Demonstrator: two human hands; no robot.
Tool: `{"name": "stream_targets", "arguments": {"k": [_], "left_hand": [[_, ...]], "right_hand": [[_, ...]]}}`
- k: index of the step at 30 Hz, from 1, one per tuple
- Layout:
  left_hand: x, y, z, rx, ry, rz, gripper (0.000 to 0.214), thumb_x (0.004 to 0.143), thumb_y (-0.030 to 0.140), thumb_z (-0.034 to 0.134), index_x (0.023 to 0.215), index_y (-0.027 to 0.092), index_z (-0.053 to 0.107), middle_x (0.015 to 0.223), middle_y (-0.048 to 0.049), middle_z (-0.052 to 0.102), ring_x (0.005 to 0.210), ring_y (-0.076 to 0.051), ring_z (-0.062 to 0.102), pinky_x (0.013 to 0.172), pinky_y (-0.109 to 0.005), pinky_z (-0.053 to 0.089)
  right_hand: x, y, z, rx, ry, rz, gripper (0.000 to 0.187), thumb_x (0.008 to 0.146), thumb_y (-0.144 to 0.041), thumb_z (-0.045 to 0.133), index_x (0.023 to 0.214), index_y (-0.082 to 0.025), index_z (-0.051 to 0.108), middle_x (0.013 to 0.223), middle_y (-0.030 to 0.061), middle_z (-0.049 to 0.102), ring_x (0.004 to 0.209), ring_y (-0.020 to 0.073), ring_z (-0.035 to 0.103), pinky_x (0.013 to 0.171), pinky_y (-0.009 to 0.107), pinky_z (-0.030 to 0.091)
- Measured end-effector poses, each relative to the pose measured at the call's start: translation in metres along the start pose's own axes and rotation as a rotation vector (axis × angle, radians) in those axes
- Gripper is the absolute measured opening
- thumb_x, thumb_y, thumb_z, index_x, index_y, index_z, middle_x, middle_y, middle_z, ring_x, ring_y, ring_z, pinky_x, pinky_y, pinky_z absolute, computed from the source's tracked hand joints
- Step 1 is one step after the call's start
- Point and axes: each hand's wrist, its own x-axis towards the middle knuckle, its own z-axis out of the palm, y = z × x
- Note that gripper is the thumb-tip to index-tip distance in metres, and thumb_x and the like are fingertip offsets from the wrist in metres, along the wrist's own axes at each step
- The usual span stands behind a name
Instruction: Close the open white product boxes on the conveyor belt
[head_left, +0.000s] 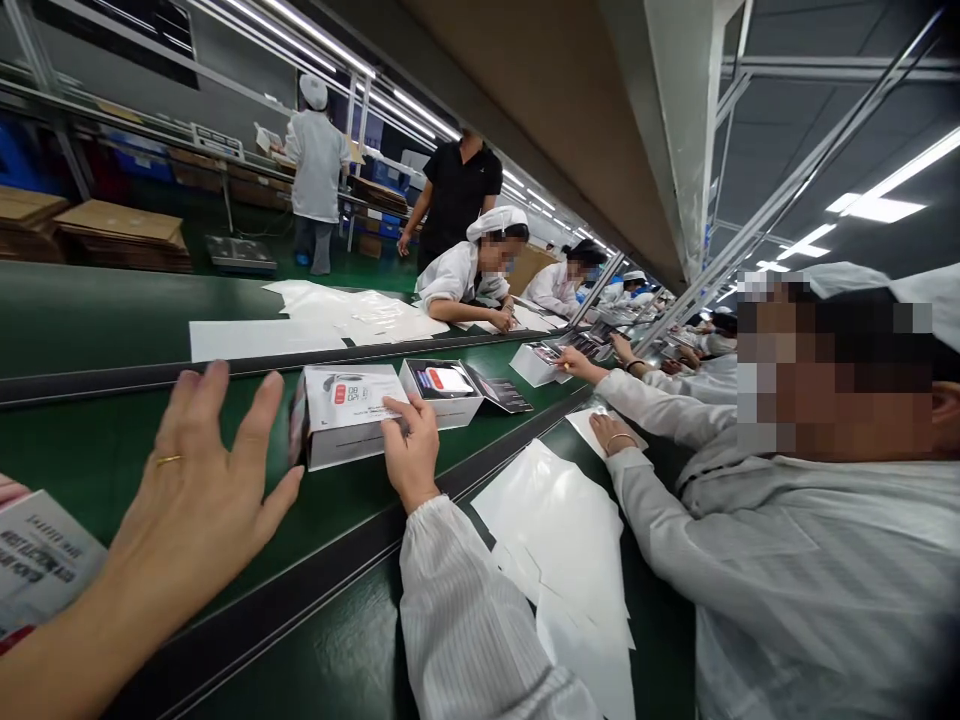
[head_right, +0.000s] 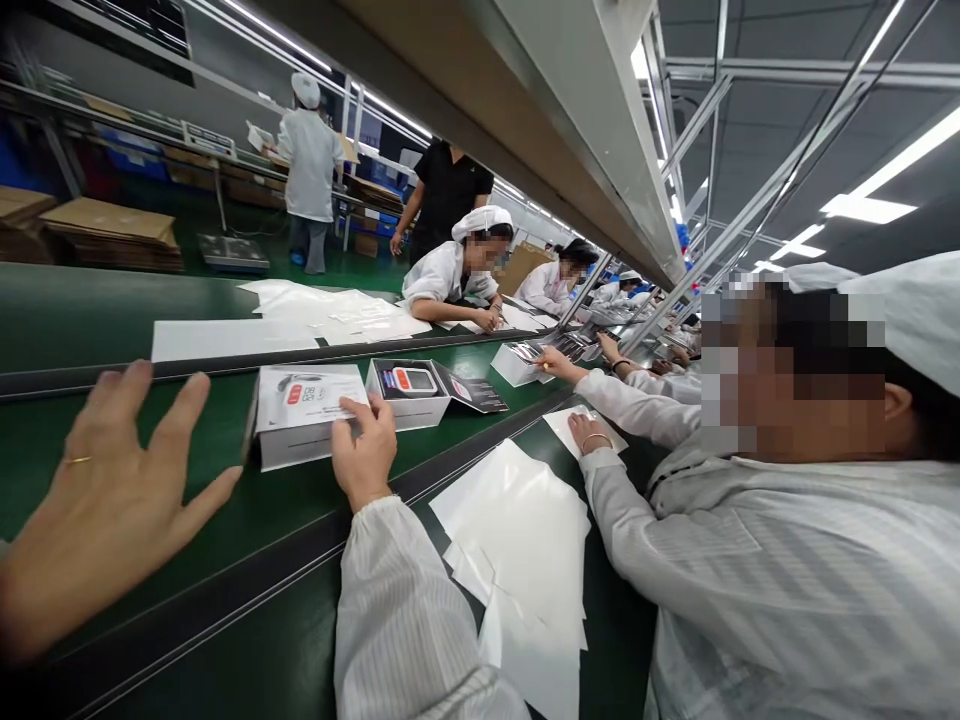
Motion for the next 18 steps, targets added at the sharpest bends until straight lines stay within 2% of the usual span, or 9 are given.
{"name": "stream_targets", "arguments": {"k": [2, 6, 7, 9, 12, 15, 16, 18], "left_hand": [[-0.006, -0.007, 0.019, -0.034, -0.088, 0.020, 0.069, 0.096, 0.046, 0.034, 0.156, 0.014, 0.021, 0.160, -0.0179, 0.015, 0.147, -0.043, 0.015, 0.111, -0.062, 0.031], [-0.024, -0.026, 0.052, -0.232, -0.331, -0.106, 0.078, 0.094, 0.052, 0.033, 0.155, 0.009, 0.013, 0.148, -0.0200, 0.040, 0.131, -0.034, 0.049, 0.101, -0.048, 0.049], [-0.028, -0.029, 0.056, -0.256, -0.353, -0.128, 0.078, 0.094, 0.053, 0.034, 0.154, 0.008, 0.013, 0.145, -0.0195, 0.044, 0.128, -0.033, 0.052, 0.100, -0.046, 0.050], [-0.030, -0.033, 0.056, -0.237, -0.320, -0.102, 0.075, 0.093, 0.054, 0.034, 0.152, 0.010, 0.020, 0.145, -0.0187, 0.043, 0.128, -0.033, 0.051, 0.102, -0.047, 0.048], [-0.019, -0.027, 0.038, -0.173, -0.186, 0.046, 0.061, 0.095, 0.048, 0.034, 0.148, 0.019, 0.031, 0.155, -0.0141, 0.029, 0.142, -0.036, 0.033, 0.108, -0.053, 0.040], [-0.002, -0.017, 0.005, -0.127, -0.071, 0.182, 0.050, 0.093, 0.044, 0.036, 0.142, 0.034, 0.044, 0.163, 0.0005, 0.011, 0.149, -0.039, 0.004, 0.112, -0.064, 0.023], [0.003, -0.015, -0.006, -0.105, -0.050, 0.208, 0.049, 0.092, 0.046, 0.037, 0.139, 0.039, 0.048, 0.162, 0.0048, 0.012, 0.149, -0.041, 0.001, 0.112, -0.068, 0.016], [0.008, -0.016, -0.025, -0.074, -0.057, 0.201, 0.049, 0.088, 0.057, 0.040, 0.134, 0.047, 0.054, 0.156, 0.0078, 0.028, 0.147, -0.041, 0.014, 0.112, -0.068, 0.014]], "right_hand": [[-0.005, -0.006, 0.007, 0.043, 0.010, -0.014, 0.026, 0.093, -0.038, 0.053, 0.109, -0.026, 0.070, 0.125, 0.0040, 0.060, 0.125, 0.0244, 0.050, 0.102, 0.036, 0.041], [-0.008, -0.014, 0.009, 0.152, -0.064, 0.066, 0.031, 0.093, -0.046, 0.054, 0.115, -0.026, 0.064, 0.116, 0.0020, 0.065, 0.110, 0.0209, 0.058, 0.097, 0.034, 0.043], [-0.008, -0.015, 0.008, 0.184, -0.095, 0.097, 0.034, 0.092, -0.048, 0.055, 0.117, -0.026, 0.063, 0.115, 0.0015, 0.066, 0.106, 0.0205, 0.059, 0.095, 0.033, 0.044], [-0.006, -0.013, 0.006, 0.234, -0.138, 0.149, 0.038, 0.090, -0.052, 0.056, 0.118, -0.027, 0.062, 0.112, 0.0008, 0.066, 0.102, 0.0202, 0.059, 0.093, 0.033, 0.044], [0.000, -0.007, 0.005, 0.370, -0.119, 0.175, 0.043, 0.088, -0.059, 0.055, 0.114, -0.026, 0.064, 0.112, 0.0012, 0.066, 0.104, 0.0204, 0.058, 0.095, 0.032, 0.043], [0.003, -0.001, 0.013, 0.626, -0.167, 0.207, 0.053, 0.088, -0.069, 0.048, 0.109, -0.023, 0.065, 0.111, 0.0034, 0.067, 0.106, 0.0213, 0.060, 0.097, 0.034, 0.045], [0.002, 0.000, 0.018, 0.700, -0.228, 0.232, 0.058, 0.087, -0.072, 0.045, 0.108, -0.022, 0.066, 0.108, 0.0041, 0.068, 0.104, 0.0218, 0.061, 0.095, 0.035, 0.047], [-0.004, -0.001, 0.029, 0.740, -0.356, 0.275, 0.067, 0.085, -0.078, 0.040, 0.106, -0.021, 0.068, 0.099, 0.0048, 0.070, 0.098, 0.0230, 0.064, 0.092, 0.037, 0.050]]}}
